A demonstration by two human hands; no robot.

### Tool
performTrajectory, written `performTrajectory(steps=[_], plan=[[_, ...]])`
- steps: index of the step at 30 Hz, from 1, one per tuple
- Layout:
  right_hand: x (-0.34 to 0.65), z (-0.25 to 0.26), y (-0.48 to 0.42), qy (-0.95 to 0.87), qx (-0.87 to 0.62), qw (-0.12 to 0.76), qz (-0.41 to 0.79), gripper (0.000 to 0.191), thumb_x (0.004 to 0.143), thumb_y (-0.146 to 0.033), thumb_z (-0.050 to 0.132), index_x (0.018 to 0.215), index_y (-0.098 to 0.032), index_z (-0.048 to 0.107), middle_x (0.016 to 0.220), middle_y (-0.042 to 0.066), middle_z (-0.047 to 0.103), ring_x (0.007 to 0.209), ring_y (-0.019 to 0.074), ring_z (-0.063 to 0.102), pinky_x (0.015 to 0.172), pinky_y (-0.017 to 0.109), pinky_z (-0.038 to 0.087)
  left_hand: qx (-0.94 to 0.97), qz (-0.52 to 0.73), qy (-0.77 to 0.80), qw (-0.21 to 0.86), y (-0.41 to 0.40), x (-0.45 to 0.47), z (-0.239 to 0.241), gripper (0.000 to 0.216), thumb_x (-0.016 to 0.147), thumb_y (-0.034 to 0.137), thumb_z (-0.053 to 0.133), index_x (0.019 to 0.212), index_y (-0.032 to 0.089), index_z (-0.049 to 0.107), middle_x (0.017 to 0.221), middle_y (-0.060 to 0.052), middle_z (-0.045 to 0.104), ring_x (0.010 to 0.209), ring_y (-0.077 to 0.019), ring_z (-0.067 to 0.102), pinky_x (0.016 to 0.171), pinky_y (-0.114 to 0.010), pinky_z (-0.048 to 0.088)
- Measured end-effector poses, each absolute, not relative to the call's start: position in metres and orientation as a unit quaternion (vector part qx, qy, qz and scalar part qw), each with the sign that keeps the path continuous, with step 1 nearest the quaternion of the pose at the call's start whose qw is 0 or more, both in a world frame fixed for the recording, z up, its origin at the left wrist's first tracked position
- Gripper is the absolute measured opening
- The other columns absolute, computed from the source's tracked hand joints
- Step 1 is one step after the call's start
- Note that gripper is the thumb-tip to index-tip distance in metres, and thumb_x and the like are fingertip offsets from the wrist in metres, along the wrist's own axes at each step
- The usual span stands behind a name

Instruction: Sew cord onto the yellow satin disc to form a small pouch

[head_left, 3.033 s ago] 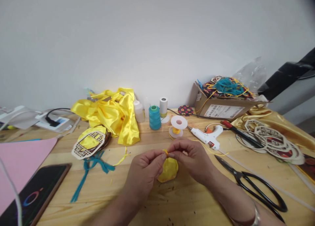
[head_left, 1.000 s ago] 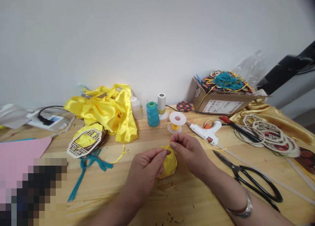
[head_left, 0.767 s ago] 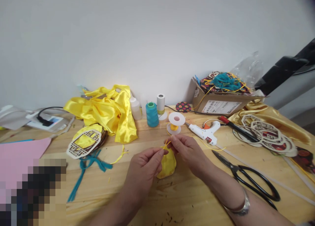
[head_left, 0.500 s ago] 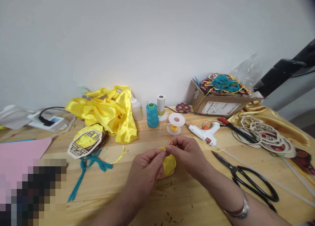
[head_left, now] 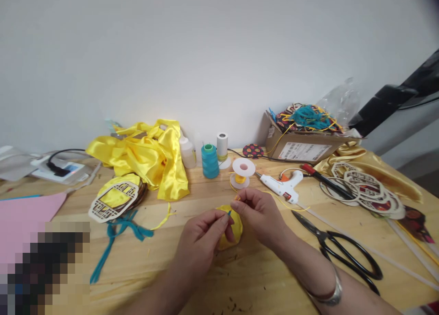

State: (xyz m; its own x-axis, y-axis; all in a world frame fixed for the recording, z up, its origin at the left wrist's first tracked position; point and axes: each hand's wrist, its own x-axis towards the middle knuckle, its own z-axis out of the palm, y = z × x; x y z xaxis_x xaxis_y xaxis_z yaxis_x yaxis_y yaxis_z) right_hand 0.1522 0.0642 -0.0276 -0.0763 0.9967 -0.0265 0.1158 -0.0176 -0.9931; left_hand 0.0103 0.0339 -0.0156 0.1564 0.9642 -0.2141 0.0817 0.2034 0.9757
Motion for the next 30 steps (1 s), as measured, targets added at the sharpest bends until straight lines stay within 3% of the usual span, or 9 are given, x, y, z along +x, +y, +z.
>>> performTrajectory(steps=[4, 6, 9, 12, 15, 19, 23, 30], plan=[[0.154, -0.021, 0.064, -0.529, -0.498, 0.453, 0.516, 0.017, 0.067, -0.031, 0.061, 0.061, -0.017, 0.052, 0.056, -0.004, 0.046, 0.053, 0.0096, 0.04, 0.049, 0.023, 0.032, 0.513, 0.419, 0.544, 0.515, 0.039, 0.004, -0.015, 0.02, 0.077, 0.03, 0.055, 0.078, 0.018, 0.071, 0.094, -0.005, 0.067, 0.089, -0.0199, 0.059, 0.078, -0.027, 0.044], [0.154, -0.017, 0.062, -0.531, -0.5, 0.455, 0.511, 0.017, 0.067, -0.03, 0.061, 0.061, -0.017, 0.053, 0.056, -0.004, 0.047, 0.053, 0.0097, 0.04, 0.05, 0.023, 0.033, 0.526, 0.456, 0.582, 0.421, 0.04, 0.001, -0.014, 0.023, 0.077, 0.031, 0.055, 0.089, 0.019, 0.07, 0.118, -0.007, 0.059, 0.111, -0.0228, 0.05, 0.095, -0.031, 0.036], [0.152, -0.012, 0.058, -0.564, -0.497, 0.463, 0.47, 0.015, 0.069, -0.026, 0.062, 0.06, -0.017, 0.055, 0.057, -0.003, 0.05, 0.056, 0.0104, 0.044, 0.054, 0.024, 0.036, 0.561, 0.514, 0.583, 0.286, 0.038, -0.002, -0.013, 0.028, 0.082, 0.031, 0.051, 0.105, 0.022, 0.064, 0.131, -0.003, 0.05, 0.123, -0.0204, 0.04, 0.104, -0.031, 0.026], [0.151, -0.009, 0.053, -0.626, -0.461, 0.471, 0.417, 0.016, 0.072, -0.023, 0.062, 0.058, -0.017, 0.055, 0.059, -0.003, 0.055, 0.059, 0.0108, 0.049, 0.059, 0.024, 0.039, 0.548, 0.504, 0.56, 0.363, 0.034, -0.001, -0.014, 0.031, 0.081, 0.034, 0.053, 0.11, 0.027, 0.062, 0.115, -0.002, 0.063, 0.113, -0.0213, 0.051, 0.093, -0.029, 0.039], [0.152, -0.007, 0.051, -0.67, -0.43, 0.471, 0.378, 0.018, 0.076, -0.022, 0.061, 0.058, -0.018, 0.056, 0.06, -0.003, 0.057, 0.059, 0.0102, 0.051, 0.06, 0.023, 0.04, 0.541, 0.46, 0.52, 0.474, 0.034, 0.002, -0.016, 0.031, 0.075, 0.038, 0.061, 0.102, 0.025, 0.067, 0.084, -0.002, 0.071, 0.083, -0.021, 0.063, 0.071, -0.026, 0.05], [0.153, -0.01, 0.051, -0.676, -0.45, 0.471, 0.344, 0.019, 0.075, -0.023, 0.062, 0.059, -0.017, 0.055, 0.059, -0.003, 0.054, 0.059, 0.0099, 0.048, 0.058, 0.023, 0.038, 0.536, 0.402, 0.525, 0.525, 0.036, 0.005, -0.015, 0.025, 0.072, 0.04, 0.063, 0.088, 0.022, 0.072, 0.052, 0.003, 0.058, 0.048, -0.0119, 0.049, 0.045, -0.019, 0.04], [0.153, -0.013, 0.052, -0.672, -0.461, 0.466, 0.344, 0.017, 0.076, -0.022, 0.061, 0.061, -0.017, 0.054, 0.059, -0.004, 0.051, 0.058, 0.0092, 0.046, 0.057, 0.022, 0.037, 0.531, 0.397, 0.54, 0.518, 0.037, 0.005, -0.013, 0.025, 0.07, 0.04, 0.064, 0.083, 0.021, 0.073, 0.05, 0.003, 0.054, 0.046, -0.0107, 0.042, 0.042, -0.019, 0.034], [0.154, -0.016, 0.05, -0.672, -0.476, 0.444, 0.353, 0.016, 0.078, -0.023, 0.059, 0.064, -0.018, 0.054, 0.062, -0.004, 0.051, 0.062, 0.0098, 0.046, 0.058, 0.022, 0.036, 0.493, 0.401, 0.52, 0.57, 0.035, 0.007, -0.012, 0.022, 0.072, 0.037, 0.064, 0.085, 0.021, 0.071, 0.052, 0.004, 0.048, 0.053, -0.0119, 0.043, 0.05, -0.02, 0.036]])
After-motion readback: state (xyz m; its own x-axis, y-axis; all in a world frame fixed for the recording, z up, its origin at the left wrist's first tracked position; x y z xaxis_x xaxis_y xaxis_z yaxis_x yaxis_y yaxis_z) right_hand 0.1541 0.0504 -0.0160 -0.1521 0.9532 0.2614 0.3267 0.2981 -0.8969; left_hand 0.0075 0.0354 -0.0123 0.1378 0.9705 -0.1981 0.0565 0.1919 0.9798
